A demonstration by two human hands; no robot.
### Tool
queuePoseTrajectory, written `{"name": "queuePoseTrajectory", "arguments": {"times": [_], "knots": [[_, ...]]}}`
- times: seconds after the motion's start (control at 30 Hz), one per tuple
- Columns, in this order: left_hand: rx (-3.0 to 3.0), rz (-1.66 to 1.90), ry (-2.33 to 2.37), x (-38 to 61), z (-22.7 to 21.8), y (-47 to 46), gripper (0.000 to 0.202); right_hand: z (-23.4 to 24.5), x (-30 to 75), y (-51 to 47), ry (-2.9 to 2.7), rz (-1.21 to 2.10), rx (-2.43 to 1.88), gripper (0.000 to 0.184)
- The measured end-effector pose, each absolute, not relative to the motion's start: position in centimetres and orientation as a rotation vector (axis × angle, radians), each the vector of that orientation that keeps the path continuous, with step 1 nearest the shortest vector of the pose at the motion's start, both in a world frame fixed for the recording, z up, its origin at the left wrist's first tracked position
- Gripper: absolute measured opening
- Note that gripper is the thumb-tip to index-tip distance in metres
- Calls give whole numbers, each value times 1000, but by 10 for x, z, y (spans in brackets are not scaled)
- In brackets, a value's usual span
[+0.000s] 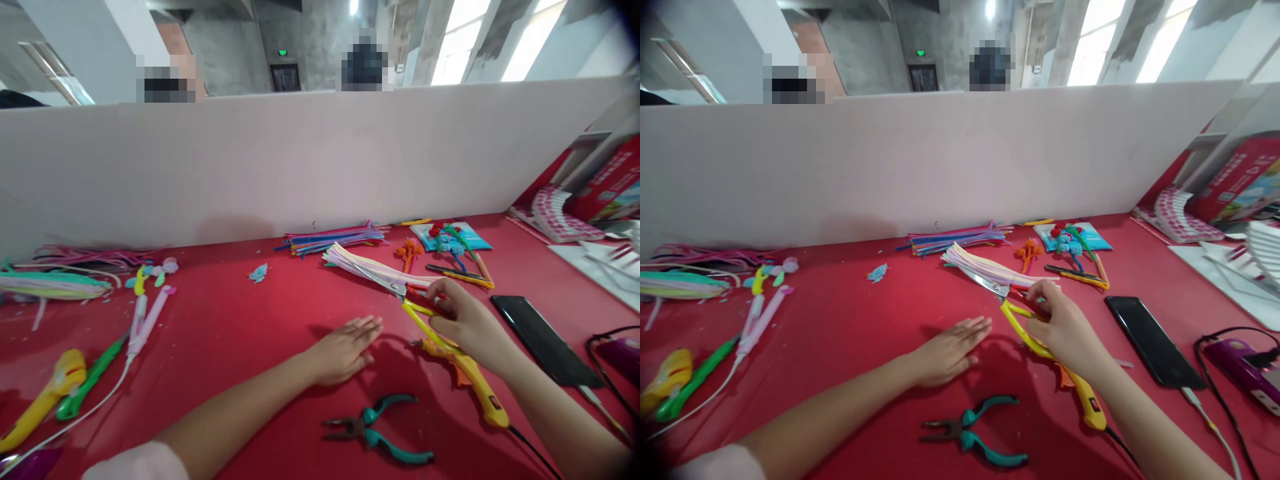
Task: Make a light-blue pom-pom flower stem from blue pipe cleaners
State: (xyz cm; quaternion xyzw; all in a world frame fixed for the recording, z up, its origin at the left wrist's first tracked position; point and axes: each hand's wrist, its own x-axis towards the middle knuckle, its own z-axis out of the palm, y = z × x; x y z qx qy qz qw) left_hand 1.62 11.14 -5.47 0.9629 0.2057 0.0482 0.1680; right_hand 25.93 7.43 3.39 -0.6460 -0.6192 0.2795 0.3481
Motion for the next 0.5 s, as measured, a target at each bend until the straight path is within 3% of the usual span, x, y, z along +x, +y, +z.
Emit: {"name": "queuePoseTrajectory", "arguments": {"times": [0.1,0.37,0.5], "knots": [[2767,146,560,32,-61,125,62,35,251,76,-1619,813,-1665,25],[2509,378,1676,-71,-69,207,73,36,265,73,-1634,730,-1703,25],[2531,410,1676,-60,-60,179,70,31,265,79,-1652,674,-1739,23]]}}
